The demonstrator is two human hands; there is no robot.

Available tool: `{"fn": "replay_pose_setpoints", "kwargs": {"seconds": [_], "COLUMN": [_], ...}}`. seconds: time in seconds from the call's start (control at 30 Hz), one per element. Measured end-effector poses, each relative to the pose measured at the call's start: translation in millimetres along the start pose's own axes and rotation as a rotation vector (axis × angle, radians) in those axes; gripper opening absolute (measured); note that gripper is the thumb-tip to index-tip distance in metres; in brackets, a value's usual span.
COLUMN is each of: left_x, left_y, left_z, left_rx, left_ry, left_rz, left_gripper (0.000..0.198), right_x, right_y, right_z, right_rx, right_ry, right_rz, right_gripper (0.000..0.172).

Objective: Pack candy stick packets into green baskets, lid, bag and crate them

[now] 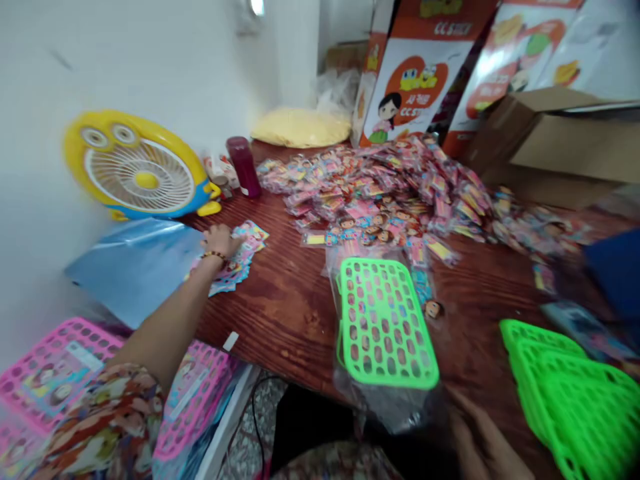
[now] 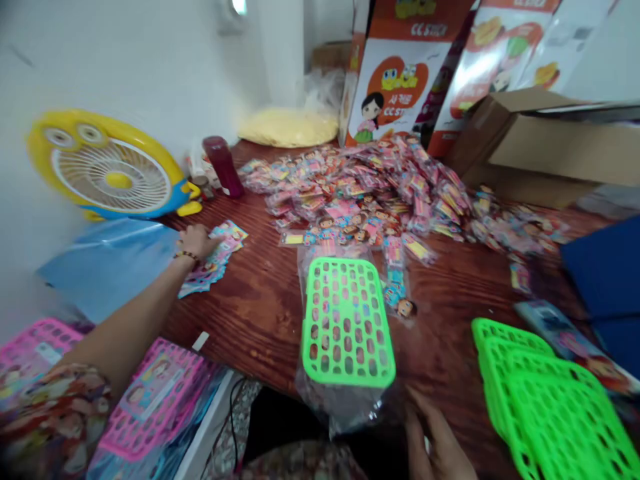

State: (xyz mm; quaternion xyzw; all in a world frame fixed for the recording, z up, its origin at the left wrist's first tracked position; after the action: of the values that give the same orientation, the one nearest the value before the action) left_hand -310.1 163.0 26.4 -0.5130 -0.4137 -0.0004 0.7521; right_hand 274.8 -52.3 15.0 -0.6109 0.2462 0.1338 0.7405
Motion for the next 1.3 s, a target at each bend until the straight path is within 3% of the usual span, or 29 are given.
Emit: {"fn": "replay_pose_setpoints", "kwargs": {"seconds": [0.13, 0.23, 0.33, 0.37, 0.43, 0.47, 0.53, 0.6, 0.7, 0.8, 0.9, 0.97, 1.1, 1.3], "left_x": [-3, 5, 29, 42, 72, 89, 111, 120, 114, 107, 113, 121, 134, 134], "left_y": [-1.4, -13.5, -33.6, -40.1, -51.0, -53.2, -51.2, -44.6, -30.5, -25.0, -29.3, -26.7, -20.3, -14.6], "left_z": [10, 10, -18, -39, -99, -138, -221, -294, -356, -366, -363, -361, -353, -347], "left_rx": [0.021, 0.095, 0.114, 0.076, -0.08, -0.249, -0.578, -0.819, -0.908, -0.702, -0.416, -0.312, -0.126, -0.07], "left_ry": [-0.018, 0.017, 0.124, 0.179, 0.312, 0.387, 0.397, 0.374, 0.381, 0.558, 0.902, 1.053, 1.131, 1.141], "left_rz": [-0.147, -0.301, -0.498, -0.576, -0.722, -0.86, -0.958, -0.998, -0.955, -0.78, -0.548, -0.417, -0.452, -0.615], "left_gripper": [0.058, 0.059, 0.068, 0.068, 0.061, 0.057, 0.043, 0.034, 0.032, 0.038, 0.053, 0.055, 0.034, 0.029], "right_x": [-14, -26, -48, -58, -84, -99, -126, -143, -137, -105, -72, -59, -61, -77], "right_y": [-19, -38, -59, -62, -56, -47, -25, -8, 2, 0, 0, 2, 8, 22], "right_z": [-6, -11, -19, -22, -27, -32, -47, -65, -84, -96, -105, -103, -76, -35], "right_rx": [0.041, 0.119, 0.248, 0.246, 0.065, -0.094, -0.436, -0.646, -0.691, -0.677, -0.829, -0.898, -0.824, -0.656], "right_ry": [0.066, 0.117, 0.184, 0.189, 0.166, 0.142, 0.1, 0.087, 0.173, 0.287, 0.33, 0.32, 0.247, 0.289], "right_rz": [-0.084, -0.102, -0.033, 0.033, 0.214, 0.314, 0.48, 0.603, 0.743, 0.791, 0.751, 0.731, 0.772, 0.86], "right_gripper": [0.044, 0.048, 0.046, 0.045, 0.042, 0.043, 0.053, 0.05, 0.033, 0.035, 0.038, 0.037, 0.032, 0.032]}}
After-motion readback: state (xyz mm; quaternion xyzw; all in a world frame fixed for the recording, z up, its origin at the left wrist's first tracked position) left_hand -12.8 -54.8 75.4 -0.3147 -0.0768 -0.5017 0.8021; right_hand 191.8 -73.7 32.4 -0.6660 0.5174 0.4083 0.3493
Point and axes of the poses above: each hand's wrist, its own z-axis towards the middle knuckle, its own y-axis out of the palm, x = y × z, the point moved 5 cm from there along z, towards the middle knuckle, and after that the axes turned 12 degrees about -z, right-handed, at the moved point
